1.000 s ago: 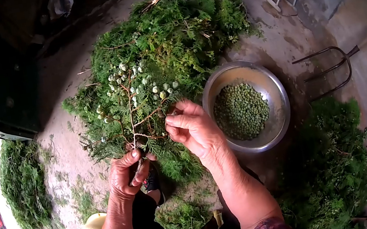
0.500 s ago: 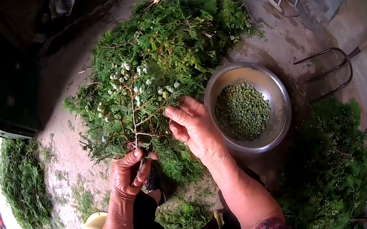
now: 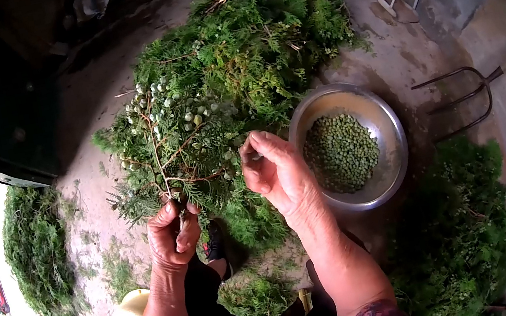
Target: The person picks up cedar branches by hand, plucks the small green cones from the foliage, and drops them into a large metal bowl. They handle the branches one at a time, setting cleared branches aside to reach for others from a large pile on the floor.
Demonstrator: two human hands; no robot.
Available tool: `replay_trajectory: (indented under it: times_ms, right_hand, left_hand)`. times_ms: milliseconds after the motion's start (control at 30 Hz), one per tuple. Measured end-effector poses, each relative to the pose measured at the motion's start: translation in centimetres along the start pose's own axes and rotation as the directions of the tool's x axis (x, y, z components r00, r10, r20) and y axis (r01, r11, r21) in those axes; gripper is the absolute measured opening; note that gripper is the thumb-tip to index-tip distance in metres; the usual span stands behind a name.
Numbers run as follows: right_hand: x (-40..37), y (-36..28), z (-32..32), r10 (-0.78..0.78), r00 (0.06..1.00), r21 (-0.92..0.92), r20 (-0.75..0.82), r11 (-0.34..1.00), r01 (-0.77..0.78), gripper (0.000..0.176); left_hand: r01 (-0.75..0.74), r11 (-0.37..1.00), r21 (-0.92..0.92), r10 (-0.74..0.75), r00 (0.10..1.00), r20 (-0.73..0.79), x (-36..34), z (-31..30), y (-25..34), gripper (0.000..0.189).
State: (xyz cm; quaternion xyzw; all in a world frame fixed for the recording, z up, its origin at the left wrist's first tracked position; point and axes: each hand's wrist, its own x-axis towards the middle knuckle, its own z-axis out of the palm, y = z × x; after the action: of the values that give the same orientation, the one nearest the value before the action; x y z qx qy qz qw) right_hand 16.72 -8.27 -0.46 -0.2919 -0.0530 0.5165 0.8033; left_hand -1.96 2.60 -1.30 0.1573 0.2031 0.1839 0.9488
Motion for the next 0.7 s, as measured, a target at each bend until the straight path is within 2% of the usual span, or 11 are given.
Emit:
replay_trajectory:
  times_ms: [133,200,300,333,400,467,533,667,700]
  right_hand:
    - [-0.1,0.7,0.7,-0.066,0.996,-0.332,-0.064,0.942,0.041,0.019]
    - [-0.2,0.5,1.2,-0.021,0.999,-0.33,-0.038,0.944,0.007,0.015]
    - [0.0,1.2,1.2,-0.091,0.994,-0.463,-0.057,0.884,0.054,0.019]
    - [0.0,1.3,1.4,-0.094,0.99,-0.474,-0.107,0.88,0.032,0.019]
    - [0.0,1.5,1.6,-0.099,0.974,-0.491,-0.204,0.871,-0.014,0.018]
    - [0.4,1.7,0.9,-0.193,0.962,-0.487,-0.195,0.87,0.075,0.014]
    - [0.6,1.1,0.7,-0.292,0.936,-0.464,-0.199,0.869,0.172,0.015]
    - [0.6,1.2,-0.2,-0.233,0.926,-0.282,-0.296,0.948,0.149,0.02]
    - [0.7,0.8,-0.7,-0.221,0.911,-0.209,-0.349,0.966,0.154,0.021]
  left_hand:
    - [-0.012,1.0,-0.022,0.012,1.0,0.019,0.1,0.1,0.1,0.032]
    - [-0.006,1.0,-0.023,0.007,0.999,0.042,0.2,0.1,0.1,0.03]
    - [0.001,1.0,-0.012,0.0,0.999,0.048,0.1,0.3,-0.1,0.027]
    - [0.002,1.0,-0.001,-0.002,0.999,0.048,0.1,0.1,-0.2,0.027]
    - [0.015,1.0,-0.007,-0.014,0.998,0.063,0.2,-0.2,-0.2,0.024]
    - [0.041,0.998,-0.041,-0.037,0.995,0.093,0.3,-0.3,-0.1,0.022]
    - [0.048,0.999,0.007,-0.048,0.997,0.061,0.1,-0.1,-0.3,0.023]
    - [0.049,0.999,0.005,-0.049,0.997,0.066,0.2,-0.1,-0.5,0.025]
    - [0.009,1.0,0.021,-0.011,0.996,0.094,0.1,-0.3,-0.5,0.03]
